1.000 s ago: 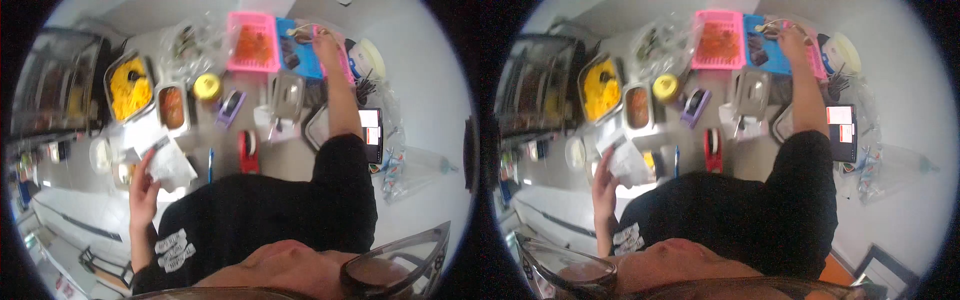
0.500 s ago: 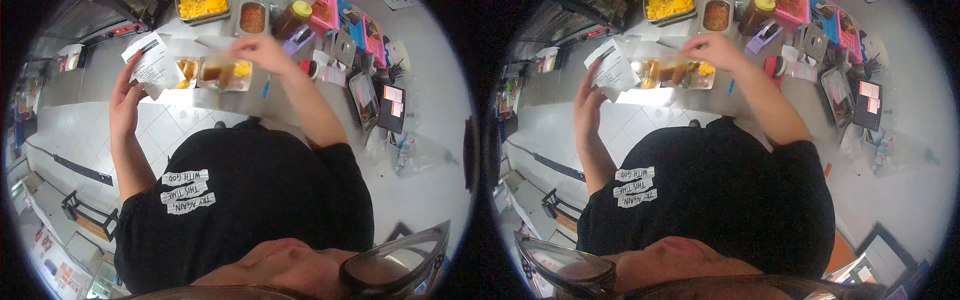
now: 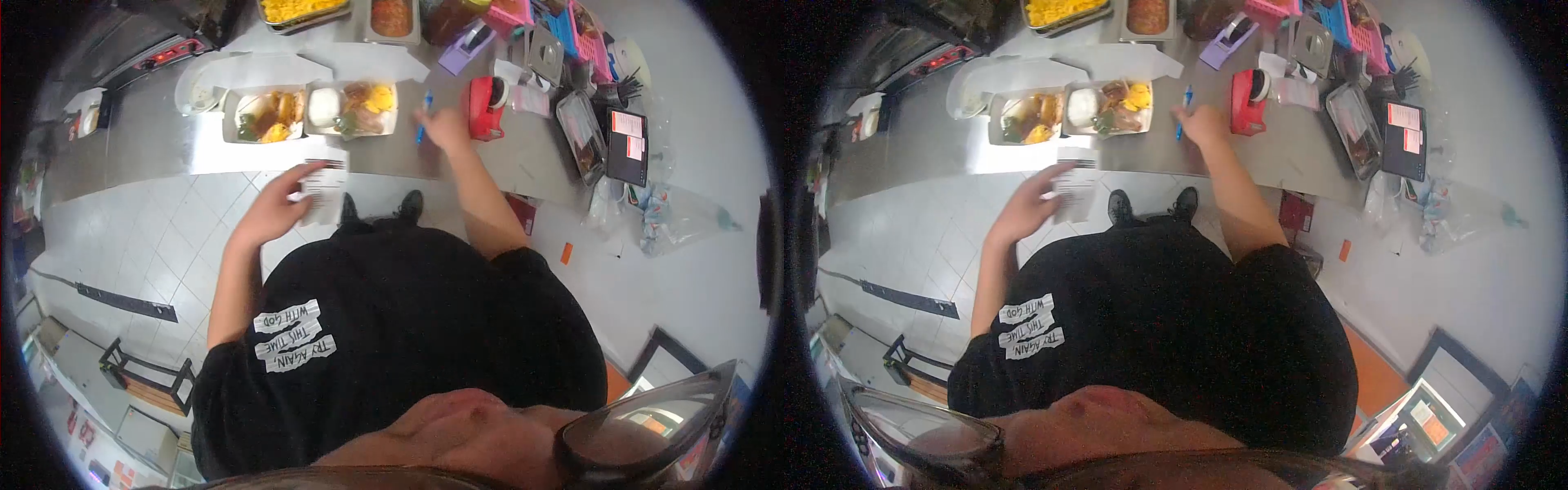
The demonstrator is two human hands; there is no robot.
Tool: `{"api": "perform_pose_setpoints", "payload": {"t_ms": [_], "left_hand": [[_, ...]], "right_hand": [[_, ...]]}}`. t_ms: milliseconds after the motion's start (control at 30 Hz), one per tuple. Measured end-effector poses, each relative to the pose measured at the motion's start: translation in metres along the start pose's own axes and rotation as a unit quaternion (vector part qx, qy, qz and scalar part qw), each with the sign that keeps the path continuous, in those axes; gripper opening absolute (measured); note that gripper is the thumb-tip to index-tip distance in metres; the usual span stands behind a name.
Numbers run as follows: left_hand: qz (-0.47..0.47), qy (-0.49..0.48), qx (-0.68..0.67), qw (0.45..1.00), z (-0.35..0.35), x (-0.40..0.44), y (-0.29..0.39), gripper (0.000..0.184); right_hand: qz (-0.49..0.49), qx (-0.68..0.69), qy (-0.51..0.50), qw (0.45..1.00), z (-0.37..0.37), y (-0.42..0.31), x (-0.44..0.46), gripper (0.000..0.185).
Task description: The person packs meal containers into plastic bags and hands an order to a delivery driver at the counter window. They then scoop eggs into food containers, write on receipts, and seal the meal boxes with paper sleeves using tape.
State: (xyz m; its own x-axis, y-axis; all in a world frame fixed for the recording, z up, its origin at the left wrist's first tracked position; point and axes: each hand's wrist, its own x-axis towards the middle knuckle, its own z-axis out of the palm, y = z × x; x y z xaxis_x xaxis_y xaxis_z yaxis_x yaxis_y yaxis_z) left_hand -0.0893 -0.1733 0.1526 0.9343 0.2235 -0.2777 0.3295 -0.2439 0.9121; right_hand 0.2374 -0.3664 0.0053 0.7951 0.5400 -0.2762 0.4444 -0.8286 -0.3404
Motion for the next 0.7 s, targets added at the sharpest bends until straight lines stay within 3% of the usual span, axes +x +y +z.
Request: {"api": "perform_pose_setpoints", "payload": {"t_ms": [67, 133, 200, 300, 400, 433, 500, 600, 700], "left_hand": [[0.007, -0.068, -0.067, 0.995, 0.038, 0.039, -0.012, 0.060], [0.079, -0.087, -0.048, 0.992, 0.079, 0.083, -0.022, 0.060], [0.009, -0.118, -0.014, 0.993, 0.117, 0.128, -0.026, 0.062], [0.113, 0.008, 0.111, 0.987, 0.182, 0.176, -0.083, 0.062], [0.124, 0.064, 0.272, 0.952, 0.193, 0.181, -0.063, 0.063], [0.105, 0.067, 0.317, 0.940, 0.191, 0.179, -0.061, 0.062], [0.154, 0.089, 0.331, 0.927, 0.188, 0.181, -0.065, 0.058], [0.175, 0.070, 0.329, 0.925, 0.180, 0.183, -0.075, 0.061], [0.167, 0.054, 0.320, 0.931, 0.175, 0.182, -0.074, 0.066]], "right_hand": [[-0.040, -0.004, -0.017, 0.999, 0.028, 0.006, 0.004, 0.050], [-0.049, 0.004, 0.013, 0.999, 0.023, 0.016, 0.007, 0.042], [-0.025, 0.019, 0.064, 0.997, -0.024, 0.007, -0.019, 0.036], [-0.081, 0.146, 0.231, 0.958, -0.070, 0.023, -0.061, 0.024], [-0.077, 0.430, 0.240, 0.867, -0.039, 0.056, -0.083, 0.011], [-0.059, 0.478, 0.176, 0.859, -0.029, 0.060, -0.089, 0.009], [-0.025, 0.567, 0.043, 0.822, -0.007, 0.057, -0.097, 0.006], [-0.122, 0.517, 0.045, 0.846, 0.041, 0.049, -0.085, 0.011], [-0.062, 0.482, 0.067, 0.871, 0.050, 0.049, -0.074, 0.012]]}}
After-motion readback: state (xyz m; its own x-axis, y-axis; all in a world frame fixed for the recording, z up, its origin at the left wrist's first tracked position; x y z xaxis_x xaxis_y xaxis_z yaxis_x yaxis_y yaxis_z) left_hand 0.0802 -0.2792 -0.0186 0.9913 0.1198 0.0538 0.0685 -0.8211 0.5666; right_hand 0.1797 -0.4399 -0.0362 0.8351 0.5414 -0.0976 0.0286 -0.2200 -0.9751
